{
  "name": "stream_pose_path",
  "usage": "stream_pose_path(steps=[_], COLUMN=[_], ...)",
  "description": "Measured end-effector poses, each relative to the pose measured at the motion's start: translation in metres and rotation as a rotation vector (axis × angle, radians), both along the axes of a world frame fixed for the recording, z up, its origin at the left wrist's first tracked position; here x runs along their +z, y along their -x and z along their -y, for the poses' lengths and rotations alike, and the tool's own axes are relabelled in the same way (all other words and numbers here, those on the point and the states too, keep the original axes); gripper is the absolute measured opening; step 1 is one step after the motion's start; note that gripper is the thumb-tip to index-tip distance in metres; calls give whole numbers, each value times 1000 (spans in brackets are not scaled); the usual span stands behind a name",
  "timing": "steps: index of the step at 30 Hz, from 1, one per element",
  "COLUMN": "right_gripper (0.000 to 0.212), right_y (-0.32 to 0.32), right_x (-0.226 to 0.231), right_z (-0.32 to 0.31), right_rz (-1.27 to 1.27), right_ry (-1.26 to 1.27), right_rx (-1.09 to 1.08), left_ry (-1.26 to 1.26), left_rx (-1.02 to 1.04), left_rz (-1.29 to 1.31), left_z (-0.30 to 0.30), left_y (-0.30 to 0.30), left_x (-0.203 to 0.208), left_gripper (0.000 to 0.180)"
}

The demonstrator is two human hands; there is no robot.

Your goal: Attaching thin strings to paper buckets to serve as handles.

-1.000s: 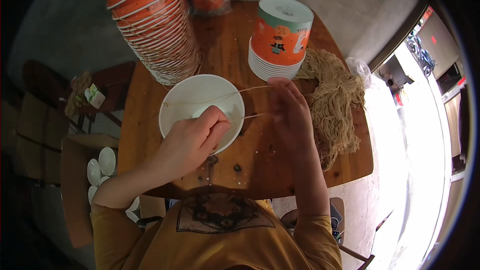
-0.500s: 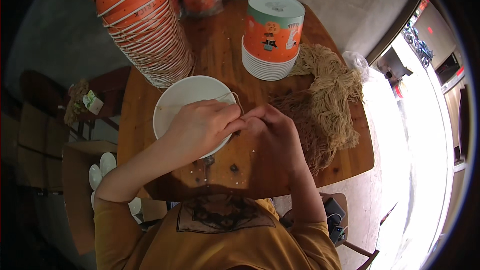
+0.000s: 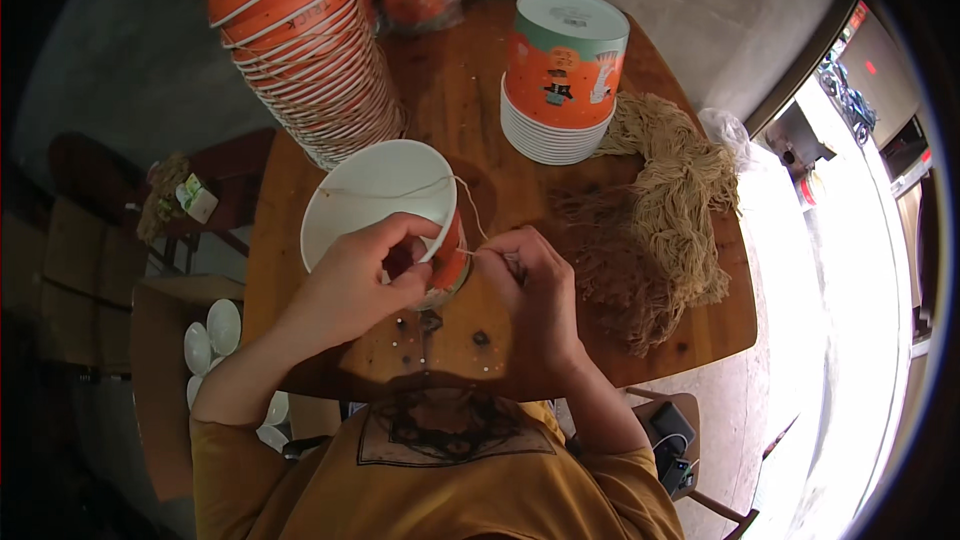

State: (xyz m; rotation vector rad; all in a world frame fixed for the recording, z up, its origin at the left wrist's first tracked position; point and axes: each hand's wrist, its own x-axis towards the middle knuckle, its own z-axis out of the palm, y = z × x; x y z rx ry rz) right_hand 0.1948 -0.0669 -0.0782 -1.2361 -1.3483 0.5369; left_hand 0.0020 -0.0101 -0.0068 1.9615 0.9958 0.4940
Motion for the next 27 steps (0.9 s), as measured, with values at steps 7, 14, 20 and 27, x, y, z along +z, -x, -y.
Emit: stream_pose_path(steps=[7, 14, 20, 27], right_gripper=[18, 21, 21, 20], right_y=[20, 26, 28, 27], right_x=[15, 10, 12, 12], right_z=[-7, -14, -14, -14], right_rz=[212, 289, 314, 303], right_ry=[-100, -233, -245, -215], right_rx=[-20, -63, -67, -57], left_ry=[169, 202, 174, 152], left_rx=[108, 78, 69, 53], left_rz=[96, 157, 111, 124], left_z=[3, 3, 1, 1], left_y=[12, 16, 17, 15], left_x=[14, 14, 11, 11], left_gripper=[37, 40, 40, 40])
